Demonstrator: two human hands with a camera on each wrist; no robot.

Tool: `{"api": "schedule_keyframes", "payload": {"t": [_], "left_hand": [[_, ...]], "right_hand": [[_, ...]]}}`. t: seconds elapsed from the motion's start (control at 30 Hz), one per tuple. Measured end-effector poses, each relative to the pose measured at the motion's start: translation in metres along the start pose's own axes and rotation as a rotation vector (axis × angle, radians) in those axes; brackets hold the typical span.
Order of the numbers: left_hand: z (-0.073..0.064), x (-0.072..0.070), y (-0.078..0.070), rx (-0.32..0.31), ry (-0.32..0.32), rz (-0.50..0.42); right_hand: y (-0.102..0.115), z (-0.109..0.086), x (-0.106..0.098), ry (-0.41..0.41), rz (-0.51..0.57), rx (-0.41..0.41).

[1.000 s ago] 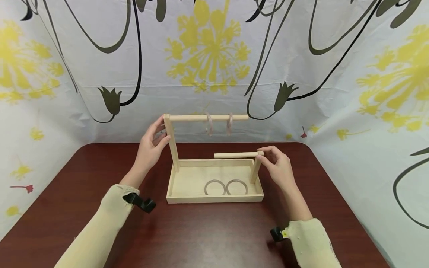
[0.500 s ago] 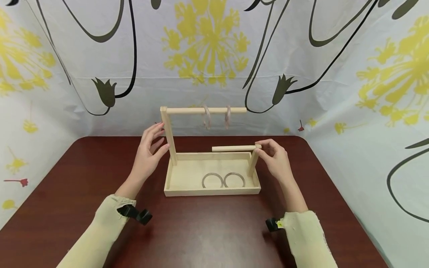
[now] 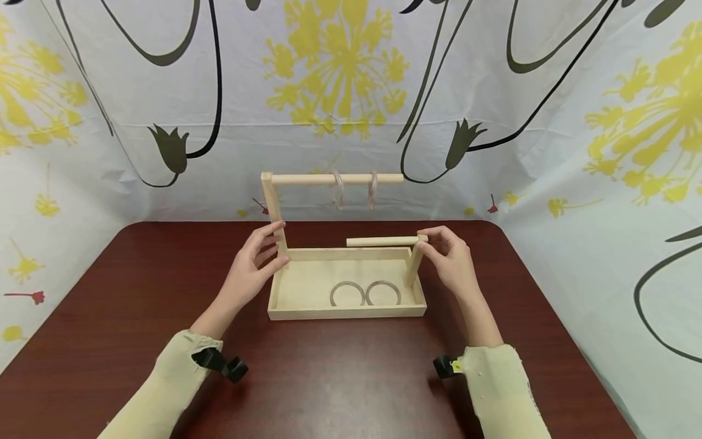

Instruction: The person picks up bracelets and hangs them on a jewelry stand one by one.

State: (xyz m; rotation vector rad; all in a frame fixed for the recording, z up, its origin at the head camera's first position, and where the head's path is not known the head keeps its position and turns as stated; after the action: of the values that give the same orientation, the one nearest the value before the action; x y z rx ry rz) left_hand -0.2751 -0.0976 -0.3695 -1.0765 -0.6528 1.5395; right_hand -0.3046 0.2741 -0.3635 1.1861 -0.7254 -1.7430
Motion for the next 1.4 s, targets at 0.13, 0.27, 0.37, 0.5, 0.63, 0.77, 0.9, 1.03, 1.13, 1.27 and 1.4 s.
{"api": "schedule_keyframes", "payload": {"t": [0.13,0.27,0.37,0.5,0.63,0.77,0.9,1.03,1.13,1.27,1.4], "left_hand": [[0.000,0.011,0.006,-0.032,0.067,-0.020],[0.000,0.020,0.013,-0.050,0.119,-0.040],[-0.001,0.026,0.018,-0.057,0.145,-0.045],[-0.001,0.033,0.024,-0.063,0.170,-0.053],[-0.001,0.038,0.029,-0.085,0.199,-0.044],[0.000,0.044,0.034,-0.118,0.235,-0.033],[0.001,0.050,0.037,-0.134,0.269,-0.040],[0.002,0.056,0.038,-0.121,0.302,-0.048],[0.003,0.060,0.040,-0.116,0.323,-0.049],[0.004,0.065,0.041,-0.127,0.349,-0.049],[0.006,0.070,0.043,-0.135,0.377,-0.041]], "right_hand": [[-0.001,0.001,0.000,0.001,0.002,0.000],[-0.001,0.001,0.001,-0.002,0.026,-0.009],[-0.001,0.000,0.001,-0.006,0.030,-0.009],[-0.001,0.000,0.001,-0.008,0.019,-0.004],[0.000,-0.001,0.001,-0.011,0.022,-0.009],[0.000,-0.001,0.001,-0.012,0.022,-0.010],[0.000,-0.001,0.002,-0.008,0.019,-0.006],[0.001,-0.001,0.002,-0.007,0.018,-0.006],[0.001,-0.001,0.001,-0.006,0.022,-0.007],[0.001,-0.001,0.001,-0.005,0.030,-0.010],[0.001,-0.001,0.001,-0.003,0.032,-0.010]]}}
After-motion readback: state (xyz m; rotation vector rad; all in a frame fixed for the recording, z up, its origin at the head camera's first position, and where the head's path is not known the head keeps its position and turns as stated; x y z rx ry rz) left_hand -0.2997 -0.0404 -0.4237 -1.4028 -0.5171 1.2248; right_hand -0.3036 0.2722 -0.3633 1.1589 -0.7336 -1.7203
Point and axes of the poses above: each hand's wrist, its own z-axis towards the middle knuckle, its own x-axis out of the palm, y = z × x, the point moved 5 cm from there along z, towards the middle knuckle, and after that the axes turned 3 degrees about -y, right-handed, at the moved point
